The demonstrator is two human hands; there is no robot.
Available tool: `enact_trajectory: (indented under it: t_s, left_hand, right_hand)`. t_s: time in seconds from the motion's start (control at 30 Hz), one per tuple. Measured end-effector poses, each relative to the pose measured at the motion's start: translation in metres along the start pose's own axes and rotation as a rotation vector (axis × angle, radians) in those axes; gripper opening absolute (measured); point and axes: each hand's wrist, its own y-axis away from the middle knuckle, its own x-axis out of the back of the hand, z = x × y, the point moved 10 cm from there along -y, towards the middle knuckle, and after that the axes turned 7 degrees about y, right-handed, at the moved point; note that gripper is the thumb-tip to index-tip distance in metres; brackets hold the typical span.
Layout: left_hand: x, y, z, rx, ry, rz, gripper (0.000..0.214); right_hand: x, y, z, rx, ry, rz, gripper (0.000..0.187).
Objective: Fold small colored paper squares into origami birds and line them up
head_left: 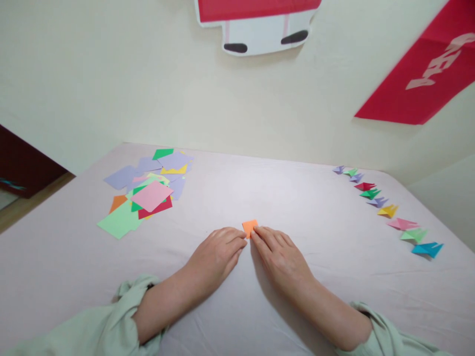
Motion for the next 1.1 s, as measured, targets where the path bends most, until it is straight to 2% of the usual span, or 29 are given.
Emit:
enact_trajectory:
  t_s: [0.3,0.53,0.67,0.83,1.1]
  left_hand:
    - [0.001,-0.001,-0.002,0.008,0.072,0.013,0.026]
    - [-0.003,-0.006,-0.005,0.058,0.024,0.013,0.022]
    - [-0.008,-0.012,0.002,-0.022,-0.058,0.012,0.034]
    - [-0.011,-0.011,-0.001,-0.011,-0.121,0.006,0.039]
    - [-0.012,-0.008,-0.004,-0.015,-0.149,0.017,0.041]
  right_hand:
    - [-0.002,0.004,-0.005,0.046,0.051,-0.085,0.042]
    - [-0.003,0.003,-0.004,0.026,-0.003,-0.090,0.042]
    - [0.001,-0.002,0.003,-0.011,-0.099,-0.097,0.039]
    - [0.006,-0.007,0.017,-0.029,-0.325,-0.166,0.036]
    - [0.001,-0.007,0.023,-0.101,-0.413,-0.143,0.036]
